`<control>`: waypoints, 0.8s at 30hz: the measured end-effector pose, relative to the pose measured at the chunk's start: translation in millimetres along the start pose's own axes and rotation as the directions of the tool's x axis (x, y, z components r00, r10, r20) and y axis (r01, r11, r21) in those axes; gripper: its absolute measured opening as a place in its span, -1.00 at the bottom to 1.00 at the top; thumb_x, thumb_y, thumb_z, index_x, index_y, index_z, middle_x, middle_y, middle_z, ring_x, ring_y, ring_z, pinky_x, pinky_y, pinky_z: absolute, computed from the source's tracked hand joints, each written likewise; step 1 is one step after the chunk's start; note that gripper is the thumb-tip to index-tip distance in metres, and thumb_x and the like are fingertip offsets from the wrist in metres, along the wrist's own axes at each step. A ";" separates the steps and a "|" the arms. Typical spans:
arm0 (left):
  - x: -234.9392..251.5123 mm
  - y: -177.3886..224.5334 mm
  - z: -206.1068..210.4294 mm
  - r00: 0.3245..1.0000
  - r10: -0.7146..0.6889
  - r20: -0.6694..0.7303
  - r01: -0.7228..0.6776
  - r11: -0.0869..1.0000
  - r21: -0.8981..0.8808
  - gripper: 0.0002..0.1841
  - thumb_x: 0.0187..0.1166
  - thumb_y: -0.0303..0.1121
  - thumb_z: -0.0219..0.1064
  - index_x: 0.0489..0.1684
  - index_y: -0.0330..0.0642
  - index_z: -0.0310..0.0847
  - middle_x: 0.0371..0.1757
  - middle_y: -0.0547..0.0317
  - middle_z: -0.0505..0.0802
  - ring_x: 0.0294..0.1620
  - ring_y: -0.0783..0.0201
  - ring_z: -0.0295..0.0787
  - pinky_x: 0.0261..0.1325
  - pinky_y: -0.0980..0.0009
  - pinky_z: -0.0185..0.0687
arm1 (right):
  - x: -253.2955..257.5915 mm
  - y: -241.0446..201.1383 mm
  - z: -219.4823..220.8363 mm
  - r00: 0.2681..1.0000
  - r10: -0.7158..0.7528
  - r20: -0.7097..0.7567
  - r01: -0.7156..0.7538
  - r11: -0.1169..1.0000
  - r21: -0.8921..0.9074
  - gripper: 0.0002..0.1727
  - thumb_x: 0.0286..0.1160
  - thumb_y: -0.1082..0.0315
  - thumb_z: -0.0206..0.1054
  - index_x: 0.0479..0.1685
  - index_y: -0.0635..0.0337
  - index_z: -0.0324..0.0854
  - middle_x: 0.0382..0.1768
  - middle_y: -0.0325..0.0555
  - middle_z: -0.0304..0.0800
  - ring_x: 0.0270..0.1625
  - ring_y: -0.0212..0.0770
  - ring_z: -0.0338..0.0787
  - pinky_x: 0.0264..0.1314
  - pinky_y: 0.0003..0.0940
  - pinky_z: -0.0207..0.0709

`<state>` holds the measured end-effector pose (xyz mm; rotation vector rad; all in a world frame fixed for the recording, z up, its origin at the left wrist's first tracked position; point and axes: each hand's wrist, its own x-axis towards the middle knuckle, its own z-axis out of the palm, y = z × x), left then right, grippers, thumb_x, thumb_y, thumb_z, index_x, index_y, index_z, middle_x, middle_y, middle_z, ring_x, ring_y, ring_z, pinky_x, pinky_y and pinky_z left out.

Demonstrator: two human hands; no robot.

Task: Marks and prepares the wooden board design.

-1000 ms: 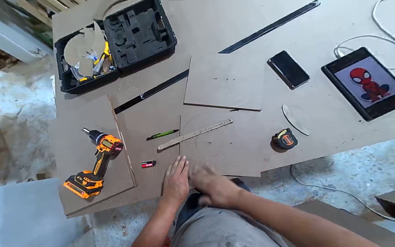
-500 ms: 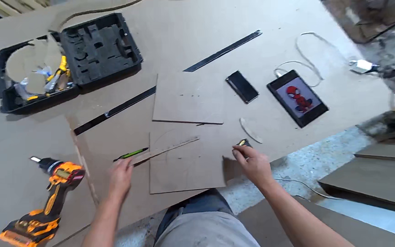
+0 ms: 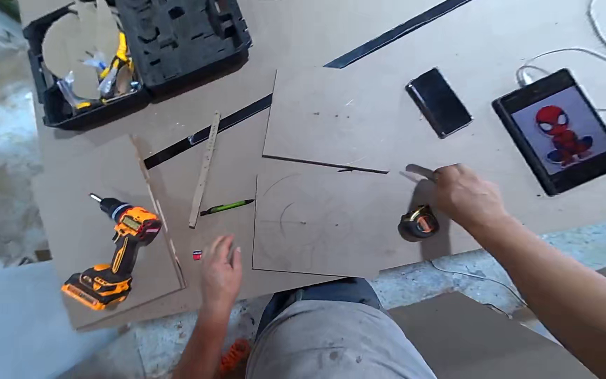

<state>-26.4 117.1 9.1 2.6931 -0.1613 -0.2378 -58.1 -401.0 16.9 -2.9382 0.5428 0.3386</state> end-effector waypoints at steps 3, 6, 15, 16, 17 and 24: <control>-33.5 13.6 22.9 0.997 -0.005 0.079 0.019 0.983 -0.185 -0.67 0.64 -0.30 0.38 0.31 -0.14 0.76 0.23 0.05 0.86 0.25 0.14 0.82 0.35 0.05 0.75 | -27.1 -60.6 -20.7 0.947 -0.307 -0.099 0.320 0.931 0.173 -0.65 0.87 0.25 0.04 0.12 0.30 0.68 -0.01 0.28 0.80 0.05 0.33 0.83 0.06 0.36 0.67; -51.9 27.4 45.0 0.983 0.010 0.182 0.051 0.944 -0.325 -0.67 0.62 -0.29 0.42 0.32 -0.05 0.76 0.01 0.20 0.88 -0.06 0.34 0.85 0.06 0.27 0.85 | -56.7 -143.9 25.4 0.728 -0.685 -0.021 0.653 0.684 0.325 -0.76 0.72 0.35 0.18 0.06 0.05 0.79 -0.03 -0.09 0.86 0.08 -0.05 0.86 0.16 0.04 0.76; -49.5 38.1 75.6 0.988 0.149 0.040 -0.140 0.973 -0.183 -0.75 0.60 -0.27 0.47 0.13 -0.12 0.80 -0.16 0.13 0.87 -0.25 0.24 0.81 -0.10 0.22 0.82 | -63.7 -193.8 106.0 0.728 -0.632 -0.266 0.685 0.648 0.333 -0.67 0.70 0.00 0.28 0.10 -0.02 0.79 0.14 -0.11 0.82 0.22 -0.05 0.77 0.28 -0.08 0.64; -49.4 37.6 76.7 0.986 0.167 0.015 -0.161 0.969 -0.186 -0.78 0.60 -0.28 0.46 0.08 -0.13 0.81 -0.16 0.13 0.86 -0.24 0.25 0.81 -0.09 0.24 0.82 | -64.9 -187.1 105.9 0.743 -0.603 -0.291 0.669 0.664 0.334 -0.65 0.69 -0.01 0.29 0.14 0.00 0.78 0.16 -0.07 0.82 0.23 -0.02 0.77 0.29 -0.04 0.63; -50.1 37.1 76.8 0.984 0.178 0.002 -0.174 0.966 -0.191 -0.81 0.61 -0.29 0.46 0.05 -0.13 0.82 -0.17 0.13 0.86 -0.24 0.26 0.81 -0.09 0.25 0.81 | -67.1 -180.3 106.4 0.751 -0.585 -0.306 0.660 0.673 0.334 -0.63 0.67 -0.02 0.30 0.17 0.00 0.78 0.18 -0.06 0.81 0.25 0.00 0.76 0.29 -0.02 0.62; -47.3 31.4 86.2 0.982 0.187 -0.036 -0.190 0.956 -0.225 -0.89 0.57 -0.29 0.48 -0.12 -0.05 0.88 -0.21 0.26 0.89 -0.18 0.35 0.83 -0.02 0.34 0.80 | -75.6 -163.3 121.7 0.767 -0.534 -0.356 0.637 0.697 0.329 -0.74 0.67 0.07 0.33 0.15 -0.25 0.86 0.18 -0.18 0.79 0.27 -0.10 0.69 0.34 -0.10 0.55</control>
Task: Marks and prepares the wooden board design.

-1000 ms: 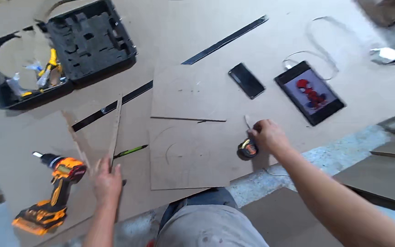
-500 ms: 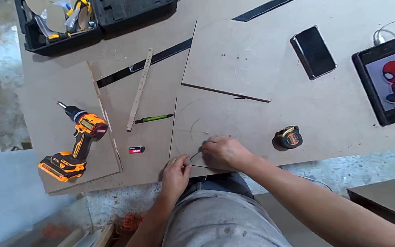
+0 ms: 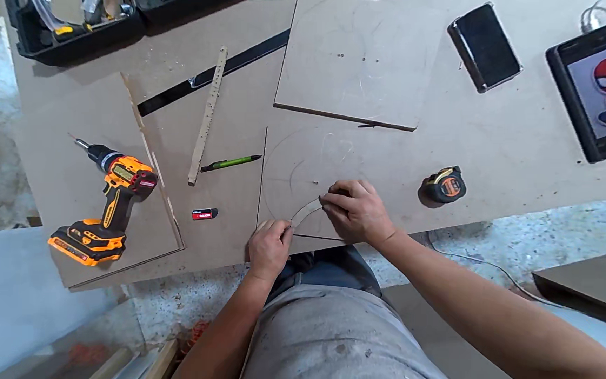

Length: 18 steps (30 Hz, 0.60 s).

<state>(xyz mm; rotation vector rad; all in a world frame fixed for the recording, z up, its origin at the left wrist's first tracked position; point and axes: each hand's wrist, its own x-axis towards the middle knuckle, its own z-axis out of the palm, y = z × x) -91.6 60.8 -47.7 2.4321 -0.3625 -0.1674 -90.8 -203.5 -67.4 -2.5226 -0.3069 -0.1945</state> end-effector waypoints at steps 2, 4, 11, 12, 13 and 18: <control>2.4 2.0 0.2 1.000 -0.012 0.009 0.012 1.000 0.011 -0.91 0.56 -0.26 0.49 -0.18 0.00 0.88 -0.21 0.32 0.90 -0.15 0.38 0.83 -0.01 0.34 0.79 | -0.8 -0.5 0.8 0.999 0.021 -0.026 -0.021 1.000 -0.003 -0.74 0.67 0.12 0.31 0.16 -0.24 0.86 0.18 -0.19 0.79 0.29 -0.11 0.69 0.36 -0.12 0.56; 3.3 3.1 0.2 1.000 -0.014 0.009 0.014 1.000 0.025 -0.91 0.56 -0.25 0.49 -0.20 0.01 0.88 -0.24 0.33 0.90 -0.17 0.38 0.83 -0.02 0.33 0.78 | -2.2 -0.1 1.2 0.999 0.024 -0.029 -0.024 1.000 -0.006 -0.74 0.68 0.13 0.30 0.16 -0.24 0.86 0.19 -0.17 0.78 0.30 -0.09 0.68 0.36 -0.11 0.55; 4.0 4.0 0.3 1.000 -0.012 -0.006 0.012 1.000 0.015 -0.92 0.56 -0.27 0.49 -0.22 -0.01 0.88 -0.24 0.33 0.90 -0.18 0.39 0.82 -0.03 0.35 0.79 | -1.1 -2.0 2.1 1.000 0.022 -0.019 -0.022 0.999 -0.044 -0.72 0.71 0.10 0.26 0.19 -0.27 0.84 0.22 -0.15 0.77 0.32 -0.05 0.68 0.36 -0.04 0.53; 4.1 3.9 0.2 1.000 -0.014 -0.008 0.014 1.000 0.009 -0.92 0.56 -0.28 0.49 -0.21 -0.02 0.89 -0.24 0.32 0.90 -0.17 0.39 0.83 -0.02 0.35 0.79 | -0.4 -2.9 1.7 1.000 0.025 -0.015 -0.026 0.999 -0.048 -0.72 0.72 0.10 0.25 0.20 -0.27 0.84 0.21 -0.14 0.77 0.31 -0.04 0.68 0.35 -0.03 0.54; 4.3 3.9 0.4 1.000 -0.022 -0.010 0.022 1.000 0.006 -0.92 0.56 -0.28 0.50 -0.21 -0.02 0.89 -0.24 0.32 0.90 -0.18 0.40 0.83 -0.02 0.35 0.80 | 0.2 -3.3 1.5 0.999 0.030 -0.012 -0.031 0.998 -0.052 -0.72 0.72 0.10 0.25 0.20 -0.28 0.84 0.21 -0.14 0.77 0.31 -0.03 0.68 0.35 -0.03 0.53; 6.6 4.3 -3.4 0.995 -0.090 0.033 0.091 0.996 -0.014 -0.91 0.58 -0.28 0.48 -0.14 0.01 0.90 -0.21 0.31 0.91 -0.20 0.41 0.83 -0.03 0.34 0.80 | 0.0 -1.7 2.1 0.999 0.037 -0.002 -0.038 0.997 -0.073 -0.71 0.73 0.08 0.24 0.23 -0.32 0.82 0.21 -0.15 0.76 0.29 -0.04 0.67 0.32 -0.03 0.52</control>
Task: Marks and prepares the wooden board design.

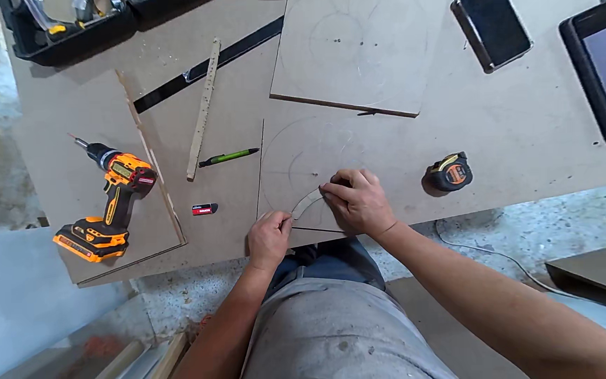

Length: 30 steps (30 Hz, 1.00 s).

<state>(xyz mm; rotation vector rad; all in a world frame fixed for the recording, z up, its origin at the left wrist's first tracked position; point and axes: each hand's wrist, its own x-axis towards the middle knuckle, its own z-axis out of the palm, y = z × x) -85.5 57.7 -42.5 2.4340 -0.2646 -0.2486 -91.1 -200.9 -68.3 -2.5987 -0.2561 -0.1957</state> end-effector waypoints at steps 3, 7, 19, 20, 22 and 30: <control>6.2 5.6 -9.8 0.990 -0.107 0.092 0.108 0.994 -0.003 -0.86 0.62 -0.24 0.43 -0.04 0.05 0.89 -0.19 0.31 0.92 -0.25 0.40 0.82 -0.08 0.30 0.79 | -0.5 -0.3 0.8 1.000 -0.004 -0.011 0.004 1.000 0.006 -0.72 0.73 0.09 0.25 0.22 -0.33 0.83 0.20 -0.15 0.76 0.28 -0.04 0.67 0.30 -0.04 0.51; 26.7 19.7 -23.9 0.919 -0.296 0.260 0.294 0.955 0.047 -0.83 0.63 -0.12 0.43 -0.05 0.11 0.89 -0.24 0.34 0.94 -0.23 0.38 0.87 -0.02 0.14 0.79 | -0.6 -0.6 0.5 1.000 -0.011 -0.021 0.011 1.000 0.009 -0.72 0.73 0.08 0.25 0.21 -0.31 0.83 0.19 -0.14 0.77 0.29 -0.03 0.67 0.32 -0.03 0.51; 42.6 32.7 -29.6 0.867 -0.366 0.338 0.328 0.930 0.167 -0.81 0.59 -0.09 0.47 -0.10 0.05 0.82 -0.36 0.28 0.88 -0.27 0.27 0.83 -0.08 0.07 0.74 | 0.7 -1.9 0.0 1.000 -0.013 -0.024 0.013 1.000 0.009 -0.72 0.73 0.08 0.24 0.21 -0.29 0.83 0.17 -0.13 0.77 0.28 -0.02 0.68 0.32 -0.02 0.52; 42.4 32.2 -29.6 0.867 -0.364 0.339 0.324 0.931 0.170 -0.81 0.60 -0.09 0.46 -0.10 0.05 0.82 -0.36 0.29 0.87 -0.27 0.27 0.82 -0.08 0.08 0.73 | 0.9 -2.0 -0.1 1.000 -0.013 -0.025 0.013 1.000 0.008 -0.72 0.74 0.08 0.24 0.20 -0.29 0.83 0.17 -0.13 0.77 0.27 -0.02 0.68 0.31 -0.03 0.52; 41.2 30.1 -28.6 0.879 -0.345 0.328 0.309 0.938 0.159 -0.80 0.59 -0.08 0.46 -0.11 0.05 0.83 -0.38 0.29 0.87 -0.29 0.28 0.82 -0.10 0.08 0.73 | 1.2 -2.1 -1.1 1.000 -0.009 -0.020 0.009 1.000 0.013 -0.72 0.74 0.09 0.24 0.20 -0.27 0.83 0.17 -0.12 0.77 0.27 0.00 0.68 0.31 -0.01 0.53; 38.0 27.2 -27.0 0.892 -0.324 0.316 0.295 0.945 0.139 -0.79 0.59 -0.08 0.47 -0.12 0.03 0.84 -0.39 0.28 0.87 -0.33 0.28 0.81 -0.12 0.09 0.74 | 0.8 -1.8 -0.6 1.000 -0.011 -0.020 0.011 1.000 0.020 -0.72 0.74 0.10 0.23 0.19 -0.27 0.83 0.17 -0.12 0.77 0.27 -0.02 0.68 0.31 -0.03 0.52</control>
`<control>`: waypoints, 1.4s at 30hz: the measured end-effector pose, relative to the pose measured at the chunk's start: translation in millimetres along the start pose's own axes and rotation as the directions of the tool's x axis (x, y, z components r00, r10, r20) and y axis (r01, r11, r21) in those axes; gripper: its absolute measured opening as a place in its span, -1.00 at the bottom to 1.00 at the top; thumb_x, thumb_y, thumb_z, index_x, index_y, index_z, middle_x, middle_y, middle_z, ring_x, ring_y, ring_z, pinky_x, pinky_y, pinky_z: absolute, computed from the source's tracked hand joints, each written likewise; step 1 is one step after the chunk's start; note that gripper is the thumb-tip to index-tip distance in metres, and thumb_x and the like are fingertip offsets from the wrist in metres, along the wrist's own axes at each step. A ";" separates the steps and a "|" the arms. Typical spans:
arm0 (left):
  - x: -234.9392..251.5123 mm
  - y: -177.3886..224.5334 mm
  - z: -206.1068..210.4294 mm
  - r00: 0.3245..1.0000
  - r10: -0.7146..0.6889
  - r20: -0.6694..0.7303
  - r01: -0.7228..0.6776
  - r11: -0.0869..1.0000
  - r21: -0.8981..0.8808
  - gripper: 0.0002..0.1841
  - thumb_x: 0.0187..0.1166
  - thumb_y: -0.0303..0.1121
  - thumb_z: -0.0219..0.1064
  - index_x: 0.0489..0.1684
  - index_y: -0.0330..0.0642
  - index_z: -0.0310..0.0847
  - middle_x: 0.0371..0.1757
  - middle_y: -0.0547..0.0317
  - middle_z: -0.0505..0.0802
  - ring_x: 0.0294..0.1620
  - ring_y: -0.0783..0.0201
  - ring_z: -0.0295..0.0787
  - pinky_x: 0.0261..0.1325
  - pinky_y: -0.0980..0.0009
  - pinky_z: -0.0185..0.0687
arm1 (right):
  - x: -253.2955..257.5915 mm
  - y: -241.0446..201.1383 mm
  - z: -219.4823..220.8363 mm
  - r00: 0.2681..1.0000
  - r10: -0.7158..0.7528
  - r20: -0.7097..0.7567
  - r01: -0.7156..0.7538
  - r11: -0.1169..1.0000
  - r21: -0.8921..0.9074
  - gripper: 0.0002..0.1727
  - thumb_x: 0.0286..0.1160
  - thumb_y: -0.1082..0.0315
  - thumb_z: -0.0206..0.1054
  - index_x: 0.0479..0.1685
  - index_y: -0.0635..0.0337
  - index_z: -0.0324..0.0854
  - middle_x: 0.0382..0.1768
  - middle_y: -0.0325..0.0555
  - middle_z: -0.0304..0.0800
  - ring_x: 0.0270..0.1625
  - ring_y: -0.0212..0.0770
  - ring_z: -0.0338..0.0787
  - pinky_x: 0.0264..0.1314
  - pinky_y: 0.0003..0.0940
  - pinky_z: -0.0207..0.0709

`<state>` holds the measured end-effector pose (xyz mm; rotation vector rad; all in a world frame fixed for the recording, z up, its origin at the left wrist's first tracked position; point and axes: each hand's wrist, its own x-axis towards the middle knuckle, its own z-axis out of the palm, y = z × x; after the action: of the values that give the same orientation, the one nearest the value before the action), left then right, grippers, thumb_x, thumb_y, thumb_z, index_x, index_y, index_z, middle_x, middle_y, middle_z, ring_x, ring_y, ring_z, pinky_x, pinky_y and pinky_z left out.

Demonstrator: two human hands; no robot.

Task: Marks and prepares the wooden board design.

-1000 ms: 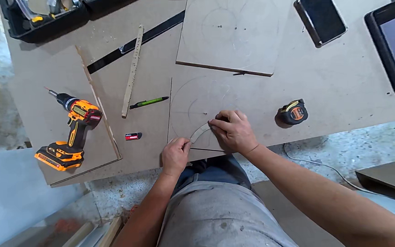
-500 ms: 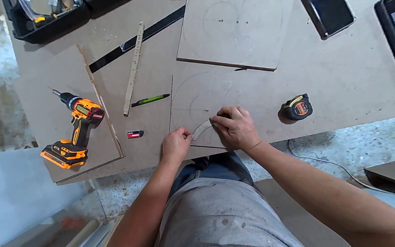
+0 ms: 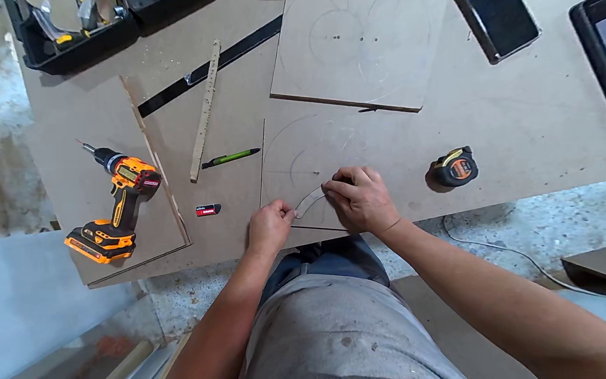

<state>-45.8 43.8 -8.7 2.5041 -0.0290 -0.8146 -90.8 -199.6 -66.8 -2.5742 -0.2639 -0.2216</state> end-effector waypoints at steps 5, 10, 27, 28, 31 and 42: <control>-0.7 2.3 -2.0 1.000 -0.007 0.003 0.007 1.000 0.009 -0.79 0.59 -0.08 0.47 -0.14 0.02 0.84 -0.39 0.27 0.86 -0.33 0.29 0.80 -0.12 0.11 0.72 | -0.2 -1.1 0.1 1.000 -0.002 -0.020 0.002 1.000 -0.004 -0.72 0.73 0.12 0.24 0.21 -0.25 0.82 0.18 -0.10 0.77 0.29 0.00 0.68 0.32 0.00 0.52; 1.1 8.0 -6.8 0.999 -0.020 0.043 0.019 0.999 0.044 -0.78 0.61 -0.09 0.45 -0.10 -0.02 0.82 -0.33 0.21 0.89 -0.23 0.22 0.85 -0.03 0.05 0.75 | 14.0 -33.2 -5.5 0.998 0.051 0.023 -0.050 0.997 -0.066 -0.61 0.64 -0.12 0.27 -0.11 0.01 0.76 -0.09 -0.07 0.82 0.08 0.04 0.76 0.17 0.05 0.55; 101.3 -16.0 -99.3 0.928 0.371 -0.035 -0.276 0.749 0.602 -0.33 0.62 -0.48 0.22 0.81 0.00 0.26 0.19 -0.23 0.82 0.26 -0.25 0.77 0.33 -0.20 0.62 | 74.1 -56.0 -15.4 0.702 0.339 0.627 -0.252 0.941 -0.226 -0.52 0.46 -0.29 0.40 -0.22 -0.05 0.78 -0.24 -0.08 0.86 -0.02 0.07 0.84 0.08 0.20 0.62; 96.7 -11.6 -103.5 0.939 0.335 -0.078 -0.250 0.820 0.514 -0.21 0.58 -0.47 0.25 0.91 0.17 0.10 0.20 -0.23 0.82 0.21 -0.24 0.80 0.23 -0.24 0.68 | 75.3 -56.4 -16.5 0.687 0.351 0.636 -0.260 0.936 -0.235 -0.51 0.46 -0.30 0.39 -0.21 -0.06 0.78 -0.24 -0.09 0.85 -0.02 0.06 0.84 0.06 0.20 0.63; 63.3 -10.4 -114.6 0.935 0.216 -0.283 -0.232 0.972 -0.025 -0.26 0.54 -0.44 0.24 0.81 0.36 0.32 -0.01 0.00 0.85 -0.27 0.12 0.79 -0.20 0.06 0.74 | 74.9 -56.6 -17.3 0.681 0.360 0.637 -0.285 0.932 -0.222 -0.52 0.44 -0.30 0.41 -0.20 -0.07 0.79 -0.25 -0.08 0.86 -0.04 0.07 0.84 0.07 0.22 0.61; -39.0 -36.4 3.6 0.937 0.294 -0.189 -0.345 0.700 -0.625 -0.71 0.78 -0.21 0.26 0.21 -0.14 0.80 -0.29 0.13 0.90 -0.37 0.24 0.83 -0.25 0.30 0.83 | 73.0 -55.1 -15.1 0.696 0.327 0.639 -0.269 0.944 -0.190 -0.51 0.47 -0.27 0.40 -0.20 -0.01 0.79 -0.20 -0.08 0.86 0.03 0.07 0.81 0.15 0.20 0.58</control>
<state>-84.6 80.6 -7.0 1.7830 -0.1302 -0.4664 -34.5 -151.1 -11.4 -2.6298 -0.0770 0.8519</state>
